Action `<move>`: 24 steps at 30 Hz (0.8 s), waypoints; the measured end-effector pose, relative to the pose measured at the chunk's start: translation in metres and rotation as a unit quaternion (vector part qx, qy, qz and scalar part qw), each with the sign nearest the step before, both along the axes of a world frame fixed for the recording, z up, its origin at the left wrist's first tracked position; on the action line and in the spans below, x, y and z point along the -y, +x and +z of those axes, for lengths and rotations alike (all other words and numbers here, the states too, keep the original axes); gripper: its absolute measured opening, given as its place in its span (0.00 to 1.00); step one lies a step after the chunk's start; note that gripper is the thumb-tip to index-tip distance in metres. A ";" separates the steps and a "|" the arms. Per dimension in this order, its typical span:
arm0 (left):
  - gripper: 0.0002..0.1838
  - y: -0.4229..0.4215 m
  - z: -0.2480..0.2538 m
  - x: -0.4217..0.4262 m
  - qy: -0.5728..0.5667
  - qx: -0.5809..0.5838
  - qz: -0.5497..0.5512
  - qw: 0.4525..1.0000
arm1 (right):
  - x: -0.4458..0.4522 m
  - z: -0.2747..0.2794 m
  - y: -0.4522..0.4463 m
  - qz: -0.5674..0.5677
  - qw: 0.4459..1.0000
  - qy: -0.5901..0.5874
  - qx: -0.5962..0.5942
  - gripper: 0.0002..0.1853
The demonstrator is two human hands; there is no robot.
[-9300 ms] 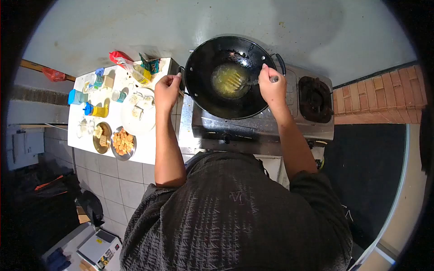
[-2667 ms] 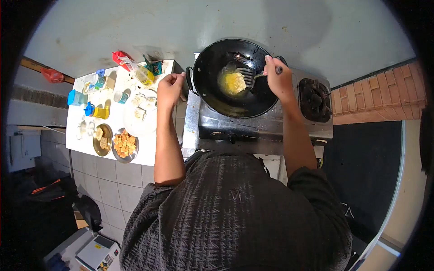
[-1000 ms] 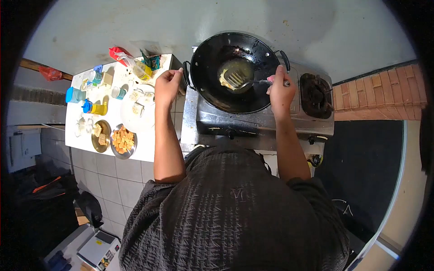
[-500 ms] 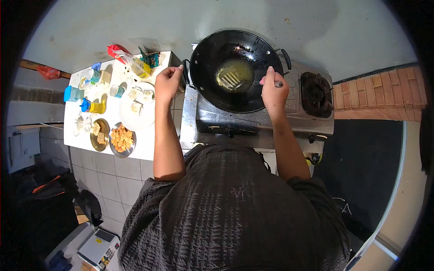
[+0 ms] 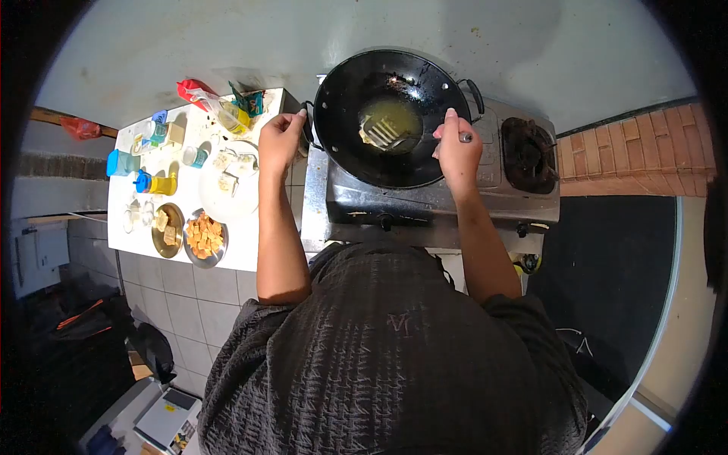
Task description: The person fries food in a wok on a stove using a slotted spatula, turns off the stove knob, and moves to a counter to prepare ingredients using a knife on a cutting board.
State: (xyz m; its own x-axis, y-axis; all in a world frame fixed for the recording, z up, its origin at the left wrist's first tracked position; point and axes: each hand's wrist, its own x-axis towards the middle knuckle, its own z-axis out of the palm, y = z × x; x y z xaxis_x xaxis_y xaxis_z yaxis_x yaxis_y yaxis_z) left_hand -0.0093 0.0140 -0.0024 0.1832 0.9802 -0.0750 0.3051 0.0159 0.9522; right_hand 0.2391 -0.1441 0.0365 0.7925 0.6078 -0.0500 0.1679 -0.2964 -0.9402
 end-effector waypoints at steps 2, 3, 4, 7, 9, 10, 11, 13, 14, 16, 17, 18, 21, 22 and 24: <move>0.17 0.000 0.000 0.001 -0.004 0.010 0.001 1.000 | -0.001 0.000 0.000 -0.019 0.998 0.046 -0.028 0.24; 0.17 0.000 0.002 0.002 -0.004 0.010 0.002 1.000 | -0.001 -0.002 0.000 -0.018 0.998 0.046 -0.029 0.24; 0.17 -0.001 0.003 0.002 -0.012 0.006 0.001 1.000 | -0.002 -0.004 0.002 -0.024 0.997 0.060 -0.033 0.24; 0.17 0.001 0.009 0.006 -0.015 0.001 0.005 1.000 | -0.004 -0.004 0.004 -0.034 0.995 0.086 -0.048 0.24; 0.17 0.002 0.010 0.007 -0.010 0.000 0.008 1.000 | -0.005 -0.003 0.004 -0.038 0.993 0.099 -0.060 0.24; 0.17 0.002 0.010 0.006 -0.004 -0.005 0.008 1.000 | -0.005 -0.004 0.005 -0.036 0.993 0.093 -0.064 0.24; 0.17 0.002 0.009 0.006 0.003 -0.009 0.008 1.000 | -0.006 -0.004 0.005 -0.034 0.993 0.087 -0.068 0.25; 0.17 0.001 0.008 0.005 0.004 -0.012 0.007 1.000 | -0.005 -0.002 0.004 -0.025 0.995 0.074 -0.057 0.25; 0.18 0.001 0.007 0.005 0.004 -0.015 0.005 1.000 | -0.005 -0.002 0.003 -0.016 0.997 0.061 -0.047 0.25; 0.18 0.001 0.005 0.004 0.003 -0.013 0.006 1.000 | -0.006 -0.005 0.002 -0.015 0.998 0.047 -0.041 0.25; 0.19 0.001 0.004 0.004 0.002 -0.011 0.006 1.000 | -0.006 -0.006 0.002 -0.013 0.999 0.033 -0.035 0.25; 0.19 0.001 0.006 0.004 0.002 -0.012 0.006 1.000 | -0.005 -0.005 0.001 -0.013 0.999 0.032 -0.035 0.25; 0.20 0.000 0.013 0.005 -0.034 -0.035 -0.003 0.999 | -0.005 -0.004 0.000 -0.012 1.000 -0.016 -0.023 0.26; 0.20 0.001 0.016 0.006 -0.037 -0.047 -0.003 0.998 | -0.006 -0.011 0.002 -0.009 1.000 -0.017 0.010 0.25; 0.20 0.002 0.017 0.007 -0.039 -0.059 -0.003 0.998 | -0.006 -0.014 0.004 -0.007 0.999 -0.018 0.045 0.25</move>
State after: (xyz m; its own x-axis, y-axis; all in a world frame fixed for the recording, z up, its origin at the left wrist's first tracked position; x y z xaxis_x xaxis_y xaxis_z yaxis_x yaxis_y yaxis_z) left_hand -0.0073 0.0074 0.0149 0.1750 0.9694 -0.1722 0.4150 0.0860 0.9058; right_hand 0.2429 -0.1386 0.0225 0.8031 0.5959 0.0005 0.2468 -0.3320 -0.9104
